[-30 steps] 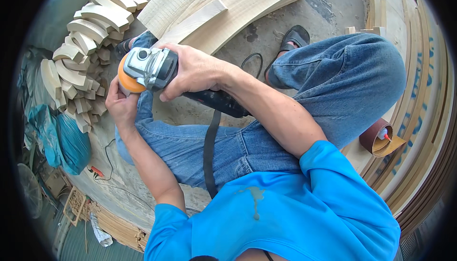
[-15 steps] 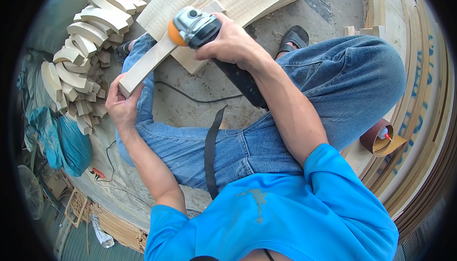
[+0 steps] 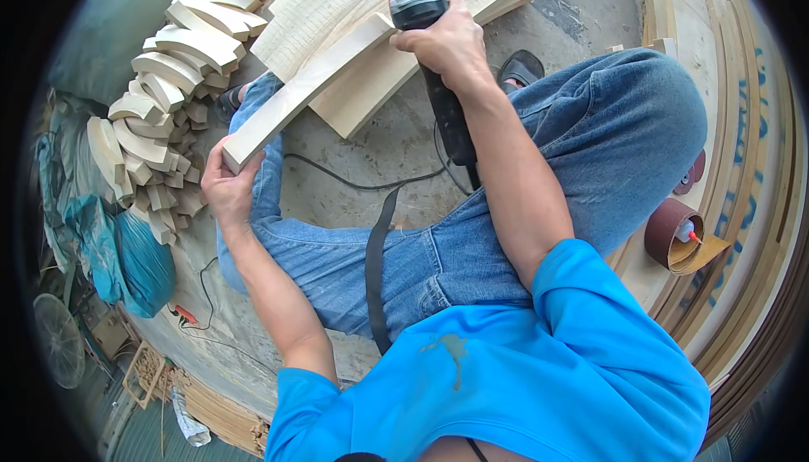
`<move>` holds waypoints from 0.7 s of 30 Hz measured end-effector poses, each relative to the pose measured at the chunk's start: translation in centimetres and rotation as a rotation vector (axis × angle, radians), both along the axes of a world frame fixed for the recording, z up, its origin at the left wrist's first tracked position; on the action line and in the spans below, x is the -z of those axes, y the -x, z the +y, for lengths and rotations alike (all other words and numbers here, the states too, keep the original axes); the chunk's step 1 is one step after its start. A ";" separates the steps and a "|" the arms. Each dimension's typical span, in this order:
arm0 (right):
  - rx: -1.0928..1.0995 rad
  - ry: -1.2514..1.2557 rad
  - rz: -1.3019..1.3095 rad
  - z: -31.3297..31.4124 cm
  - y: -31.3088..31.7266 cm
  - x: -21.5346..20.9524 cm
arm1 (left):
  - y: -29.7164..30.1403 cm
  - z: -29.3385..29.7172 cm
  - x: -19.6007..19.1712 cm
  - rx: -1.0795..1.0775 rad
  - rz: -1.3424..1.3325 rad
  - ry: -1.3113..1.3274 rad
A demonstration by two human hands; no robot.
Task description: The person picks up curved wooden pieces one at a time, sands their surfaces and edges with a handheld rotary sander, and places them aside.
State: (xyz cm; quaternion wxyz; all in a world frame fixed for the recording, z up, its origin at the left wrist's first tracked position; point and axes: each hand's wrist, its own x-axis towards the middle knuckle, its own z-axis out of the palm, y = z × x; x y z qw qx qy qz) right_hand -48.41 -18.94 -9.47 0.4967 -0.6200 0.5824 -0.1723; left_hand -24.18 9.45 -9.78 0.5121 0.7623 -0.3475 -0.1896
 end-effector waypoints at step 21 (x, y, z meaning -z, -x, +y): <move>0.056 -0.329 -1.052 -1.6 12.8 -12.5 | -5.9 -0.7 8.2 -0.293 0.663 0.096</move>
